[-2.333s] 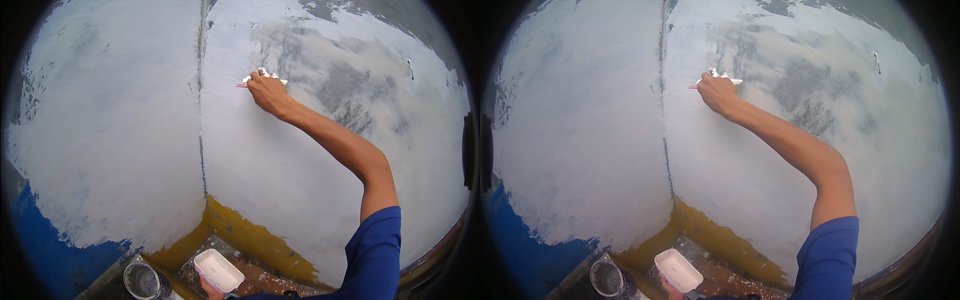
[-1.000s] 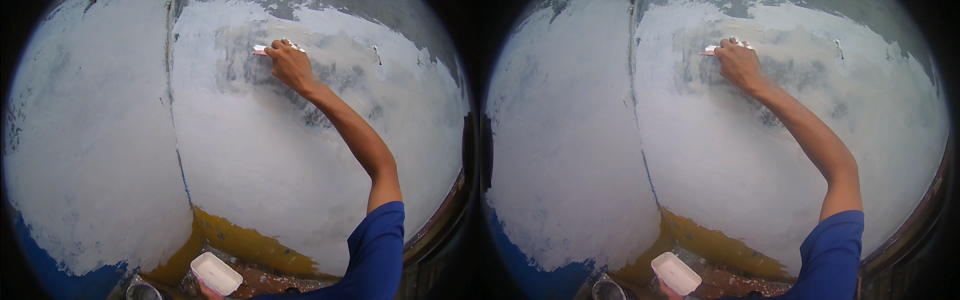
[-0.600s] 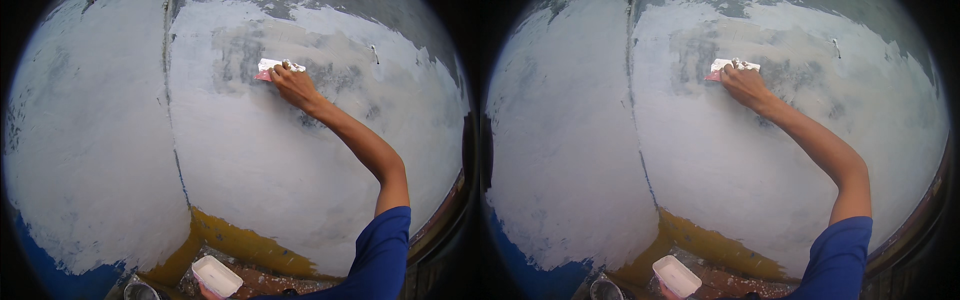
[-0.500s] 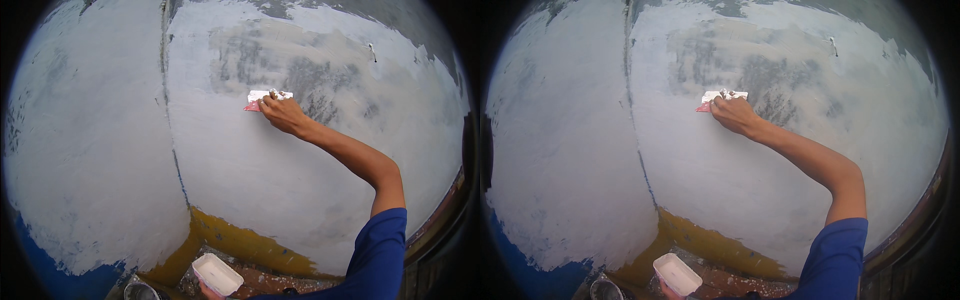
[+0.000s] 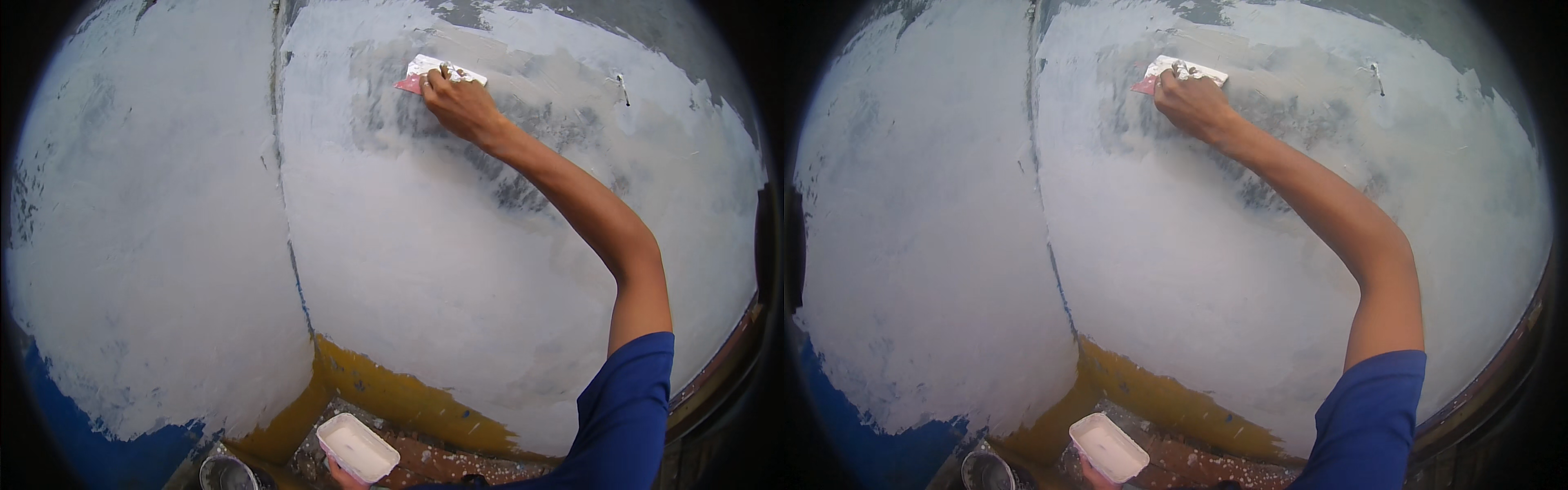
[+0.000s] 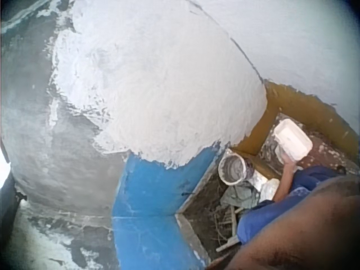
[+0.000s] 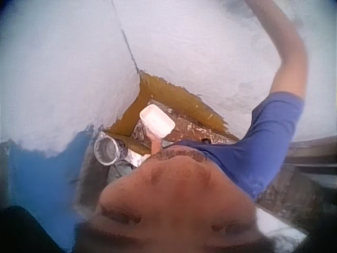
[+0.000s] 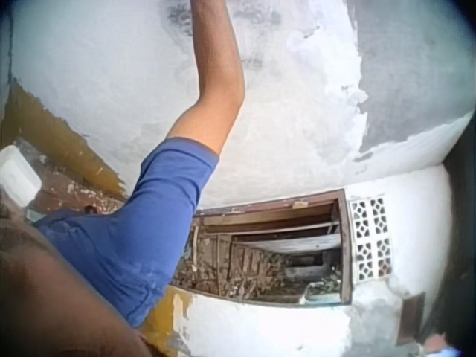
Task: The person applies white putty to a wall using a spatula and then picks up more putty from a tray.
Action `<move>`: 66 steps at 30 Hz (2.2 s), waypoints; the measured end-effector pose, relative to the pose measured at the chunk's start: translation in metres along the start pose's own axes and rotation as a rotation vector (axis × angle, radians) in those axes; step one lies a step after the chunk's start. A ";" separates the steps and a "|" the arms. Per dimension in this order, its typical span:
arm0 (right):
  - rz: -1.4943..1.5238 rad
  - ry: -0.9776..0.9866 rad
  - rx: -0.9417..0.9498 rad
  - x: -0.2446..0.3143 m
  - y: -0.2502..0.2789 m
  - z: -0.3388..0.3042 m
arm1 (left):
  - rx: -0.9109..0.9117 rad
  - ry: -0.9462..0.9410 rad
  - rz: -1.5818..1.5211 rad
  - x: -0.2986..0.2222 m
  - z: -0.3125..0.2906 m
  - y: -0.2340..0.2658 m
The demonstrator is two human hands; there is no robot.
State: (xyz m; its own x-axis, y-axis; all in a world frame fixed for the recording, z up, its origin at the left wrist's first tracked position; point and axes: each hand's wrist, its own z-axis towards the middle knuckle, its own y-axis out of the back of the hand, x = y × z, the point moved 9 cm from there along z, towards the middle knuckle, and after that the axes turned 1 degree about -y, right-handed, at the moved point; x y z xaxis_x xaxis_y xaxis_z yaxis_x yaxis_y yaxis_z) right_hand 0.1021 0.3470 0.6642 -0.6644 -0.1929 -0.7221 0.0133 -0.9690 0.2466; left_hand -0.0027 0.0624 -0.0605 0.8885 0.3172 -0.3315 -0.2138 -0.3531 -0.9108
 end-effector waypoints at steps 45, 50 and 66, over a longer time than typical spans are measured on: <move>-0.056 -0.087 -0.450 -0.082 0.067 -0.021 | -0.085 0.086 -0.041 0.010 0.000 0.003; -0.195 -0.030 -0.338 -0.082 0.035 -0.051 | -0.111 0.100 -0.038 0.011 0.002 0.002; -0.059 -0.132 -0.287 -0.099 0.047 -0.024 | -0.116 0.107 -0.048 0.016 0.001 0.001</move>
State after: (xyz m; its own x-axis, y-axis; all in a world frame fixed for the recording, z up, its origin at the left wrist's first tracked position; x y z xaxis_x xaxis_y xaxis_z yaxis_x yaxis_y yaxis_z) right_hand 0.1861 0.3170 0.7316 -0.7615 -0.1318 -0.6346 0.1696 -0.9855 0.0012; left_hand 0.0111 0.0681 -0.0669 0.9362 0.2424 -0.2544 -0.1273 -0.4409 -0.8885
